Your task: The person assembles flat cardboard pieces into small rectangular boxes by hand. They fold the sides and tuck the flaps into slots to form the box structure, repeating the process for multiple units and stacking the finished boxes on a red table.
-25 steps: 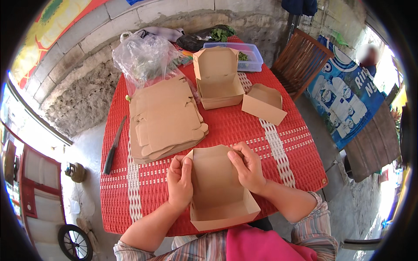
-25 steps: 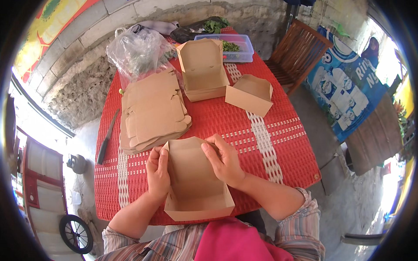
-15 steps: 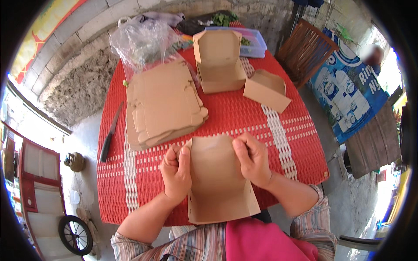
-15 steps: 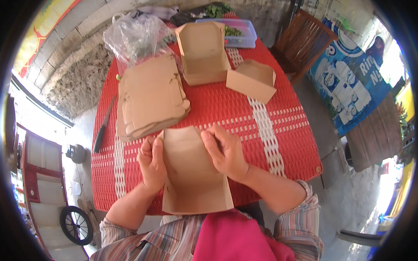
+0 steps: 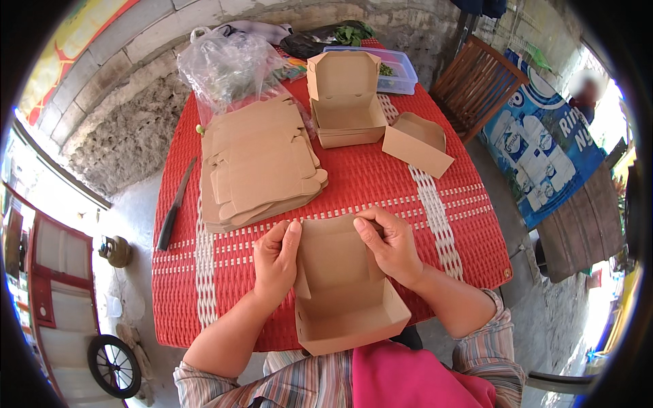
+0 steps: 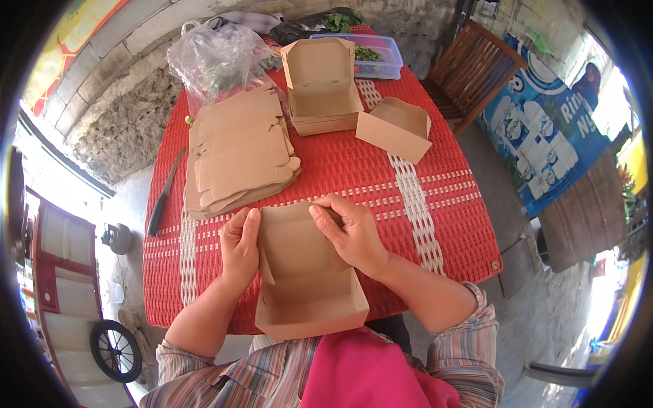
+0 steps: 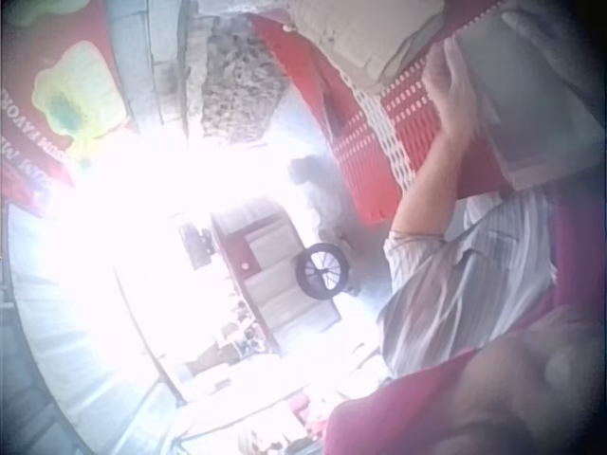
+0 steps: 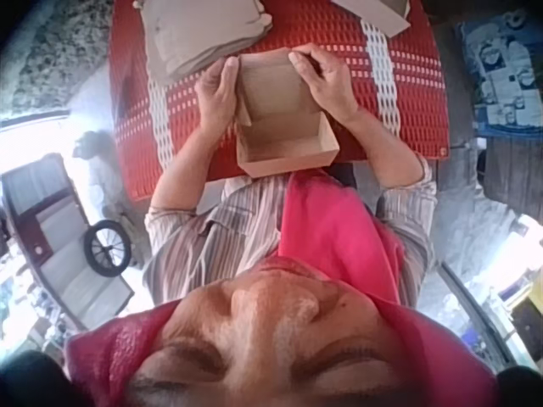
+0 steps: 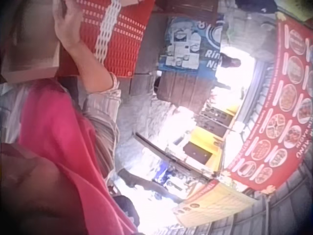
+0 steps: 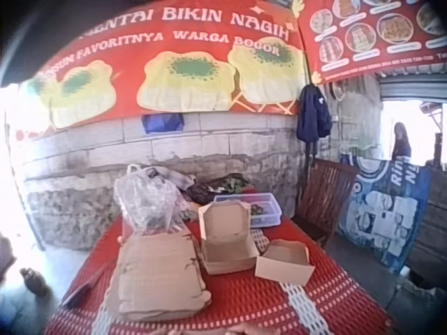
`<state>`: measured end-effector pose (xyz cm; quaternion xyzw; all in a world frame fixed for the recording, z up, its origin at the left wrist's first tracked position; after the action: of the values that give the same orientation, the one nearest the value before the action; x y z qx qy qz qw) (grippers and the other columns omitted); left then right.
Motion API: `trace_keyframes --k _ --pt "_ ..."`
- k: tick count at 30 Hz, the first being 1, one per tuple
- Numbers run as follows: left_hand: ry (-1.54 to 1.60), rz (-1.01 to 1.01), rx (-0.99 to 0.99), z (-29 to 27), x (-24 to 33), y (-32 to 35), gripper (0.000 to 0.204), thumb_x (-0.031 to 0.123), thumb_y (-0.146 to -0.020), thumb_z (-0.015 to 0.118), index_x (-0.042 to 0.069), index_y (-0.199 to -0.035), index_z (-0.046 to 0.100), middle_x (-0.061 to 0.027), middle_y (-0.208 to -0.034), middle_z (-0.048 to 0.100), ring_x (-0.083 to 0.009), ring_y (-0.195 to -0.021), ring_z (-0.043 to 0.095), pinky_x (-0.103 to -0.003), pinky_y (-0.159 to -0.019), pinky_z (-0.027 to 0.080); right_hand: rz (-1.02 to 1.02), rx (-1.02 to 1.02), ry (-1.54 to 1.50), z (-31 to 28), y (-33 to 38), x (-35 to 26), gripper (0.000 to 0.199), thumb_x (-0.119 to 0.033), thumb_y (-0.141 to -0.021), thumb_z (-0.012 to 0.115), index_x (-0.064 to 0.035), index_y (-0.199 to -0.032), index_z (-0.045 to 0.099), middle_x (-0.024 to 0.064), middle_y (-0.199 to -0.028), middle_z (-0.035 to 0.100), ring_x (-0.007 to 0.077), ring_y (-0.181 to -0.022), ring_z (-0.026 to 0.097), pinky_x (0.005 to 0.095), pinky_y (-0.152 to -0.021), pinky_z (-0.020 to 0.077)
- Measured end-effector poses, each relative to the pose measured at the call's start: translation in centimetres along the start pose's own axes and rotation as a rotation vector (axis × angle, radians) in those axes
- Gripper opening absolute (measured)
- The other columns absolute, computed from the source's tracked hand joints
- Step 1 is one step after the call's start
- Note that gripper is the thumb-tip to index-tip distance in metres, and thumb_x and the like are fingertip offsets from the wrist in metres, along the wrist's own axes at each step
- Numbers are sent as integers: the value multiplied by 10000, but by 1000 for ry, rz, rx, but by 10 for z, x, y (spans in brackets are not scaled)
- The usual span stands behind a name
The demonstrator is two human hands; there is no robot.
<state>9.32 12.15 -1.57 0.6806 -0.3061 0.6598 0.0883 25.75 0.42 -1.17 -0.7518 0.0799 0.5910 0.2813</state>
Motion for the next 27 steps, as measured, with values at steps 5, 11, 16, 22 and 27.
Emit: trace_keyframes --k 5,11,16,22,27 --pt "-243 87 -56 -6 11 6 316 147 -999 556 18 -716 498 3 -600 429 -48 -605 343 -255 -518 314 -41 -37 76 -4 2 -5 135 -103 -973 581 -18 -868 591 -41 -662 432 29 -570 350 236 -490 299" --pt "159 35 79 12 6 -1 325 224 -999 585 7 -759 565 42 -626 499 -37 -617 402 -228 -544 378 -160 109 194 -2 2 -8 154 -126 -977 597 -10 -876 600 -3 -640 440 57 -552 367 247 -487 321" --pt "82 -53 -57 5 -4 6 314 258 -993 600 -8 -828 620 31 -676 577 -37 -649 464 -225 -582 428 -183 215 214 -11 -3 -5 135 -114 -980 596 -13 -891 603 19 -623 448 74 -538 383 253 -479 340" --pt "-120 52 -47 4 20 12 316 250 -985 611 -18 -817 617 1 -644 566 -40 -626 447 -241 -546 413 -46 171 36 -13 -7 -1 211 -187 -1016 550 2 -943 605 -17 -732 538 43 -666 447 223 -587 391" --pt "-232 79 134 -9 8 2 338 241 -992 601 -17 -774 592 29 -623 536 -32 -604 404 -229 -514 366 162 -11 -398 -6 -10 -14 230 -198 -1017 549 23 -1025 610 16 -885 646 40 -795 555 218 -690 457"
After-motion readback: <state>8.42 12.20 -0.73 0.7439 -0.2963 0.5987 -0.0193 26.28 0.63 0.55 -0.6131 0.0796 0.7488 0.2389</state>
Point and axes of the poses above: each hand's wrist, its own y-axis away from the middle knuckle, its own z-axis out of the palm, x = y × z, the point moved 1 cm from there along -y, towards the middle knuckle
